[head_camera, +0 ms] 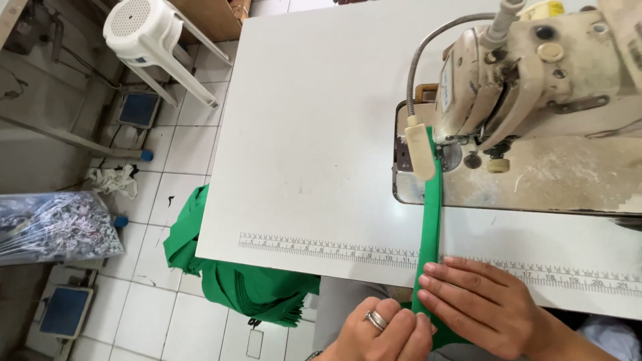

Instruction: Folding and sewing green fabric strips using an industrial sewing machine to create straps or finished edges.

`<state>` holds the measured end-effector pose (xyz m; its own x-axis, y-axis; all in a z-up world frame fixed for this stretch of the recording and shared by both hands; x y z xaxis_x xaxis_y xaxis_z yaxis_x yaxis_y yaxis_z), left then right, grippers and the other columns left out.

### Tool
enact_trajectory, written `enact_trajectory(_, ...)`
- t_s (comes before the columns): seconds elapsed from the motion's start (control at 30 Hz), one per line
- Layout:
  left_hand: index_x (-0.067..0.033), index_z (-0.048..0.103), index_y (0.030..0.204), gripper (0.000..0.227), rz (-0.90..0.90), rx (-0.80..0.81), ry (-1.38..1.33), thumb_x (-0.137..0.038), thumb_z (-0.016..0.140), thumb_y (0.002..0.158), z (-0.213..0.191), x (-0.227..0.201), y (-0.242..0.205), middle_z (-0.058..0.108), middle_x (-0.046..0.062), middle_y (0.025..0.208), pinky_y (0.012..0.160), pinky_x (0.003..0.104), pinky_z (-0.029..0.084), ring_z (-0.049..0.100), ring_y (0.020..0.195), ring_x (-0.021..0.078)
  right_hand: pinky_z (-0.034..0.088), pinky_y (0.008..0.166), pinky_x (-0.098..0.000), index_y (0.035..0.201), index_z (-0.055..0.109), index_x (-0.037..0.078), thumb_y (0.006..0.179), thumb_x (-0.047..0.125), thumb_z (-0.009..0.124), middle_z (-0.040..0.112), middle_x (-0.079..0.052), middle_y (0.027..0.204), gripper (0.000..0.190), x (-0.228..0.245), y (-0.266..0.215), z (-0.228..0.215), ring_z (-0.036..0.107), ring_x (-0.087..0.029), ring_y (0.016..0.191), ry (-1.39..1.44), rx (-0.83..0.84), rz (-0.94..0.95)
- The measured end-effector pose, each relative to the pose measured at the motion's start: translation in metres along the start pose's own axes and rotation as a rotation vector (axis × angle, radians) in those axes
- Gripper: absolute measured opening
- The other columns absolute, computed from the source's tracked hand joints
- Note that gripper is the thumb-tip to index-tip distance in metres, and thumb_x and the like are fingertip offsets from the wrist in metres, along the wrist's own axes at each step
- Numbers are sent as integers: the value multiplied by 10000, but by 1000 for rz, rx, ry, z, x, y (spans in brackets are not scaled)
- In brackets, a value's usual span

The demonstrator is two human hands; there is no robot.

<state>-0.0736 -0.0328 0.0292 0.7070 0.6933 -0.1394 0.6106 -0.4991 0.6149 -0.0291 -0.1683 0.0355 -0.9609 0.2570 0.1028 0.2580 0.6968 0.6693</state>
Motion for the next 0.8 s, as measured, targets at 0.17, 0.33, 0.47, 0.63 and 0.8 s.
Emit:
enact_trajectory(0.17, -111, 564, 759, 429, 142, -58, -241, -223, 487, 1166, 25, 27, 5, 522, 47, 730, 586, 313, 459, 507, 628, 170, 574, 1029, -425, 1140, 710, 12, 1039, 165, 479, 730, -137, 1212, 295, 4, -19, -2, 729, -279, 1152, 8, 12, 41)
enact_trajectory(0.33, -6, 579, 1063, 132, 59, 46, -127, -125, 531, 1033, 89, 122, 57, 634, 160, 1092, 761, 390, 509, 609, 854, 321, 611, 1006, -363, 1071, 769, 88, 968, 151, 552, 768, -59, 1149, 248, -1, -27, -7, 768, -180, 1092, 20, -129, 346)
enact_trajectory(0.47, 14, 576, 1071, 209, 196, -54, -164, -174, 486, 1078, 127, 135, 74, 574, 171, 872, 734, 419, 536, 564, 709, 358, 645, 970, -372, 1048, 757, 91, 937, 164, 624, 774, -60, 1110, 189, 1, -25, -3, 787, -207, 1047, -7, -179, 357)
enact_trajectory(0.63, 21, 609, 957, 75, 372, -151, -18, 86, 609, 993, 131, 130, 90, 711, 202, 1031, 899, 410, 642, 738, 960, 325, 617, 1043, -416, 1117, 759, 147, 984, 263, 533, 767, -37, 1190, 287, 0, -27, -2, 741, -228, 1180, 39, -150, 533)
enact_trajectory(0.8, 27, 635, 912, 92, 463, -137, 12, 106, 674, 939, 141, 127, 88, 702, 159, 942, 917, 416, 660, 744, 942, 321, 591, 1089, -437, 1162, 751, 146, 1000, 291, 484, 756, -41, 1247, 344, -3, -30, -6, 718, -241, 1241, 92, -110, 582)
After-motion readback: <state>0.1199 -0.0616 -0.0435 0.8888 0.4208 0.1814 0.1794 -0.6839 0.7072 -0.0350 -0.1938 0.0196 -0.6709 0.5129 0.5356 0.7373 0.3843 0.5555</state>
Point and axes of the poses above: each hand's wrist, its own y-axis towards the middle knuckle, its own z-axis out of the palm, x = y × z, the point moved 6 cm from there along y, towards the middle knuckle
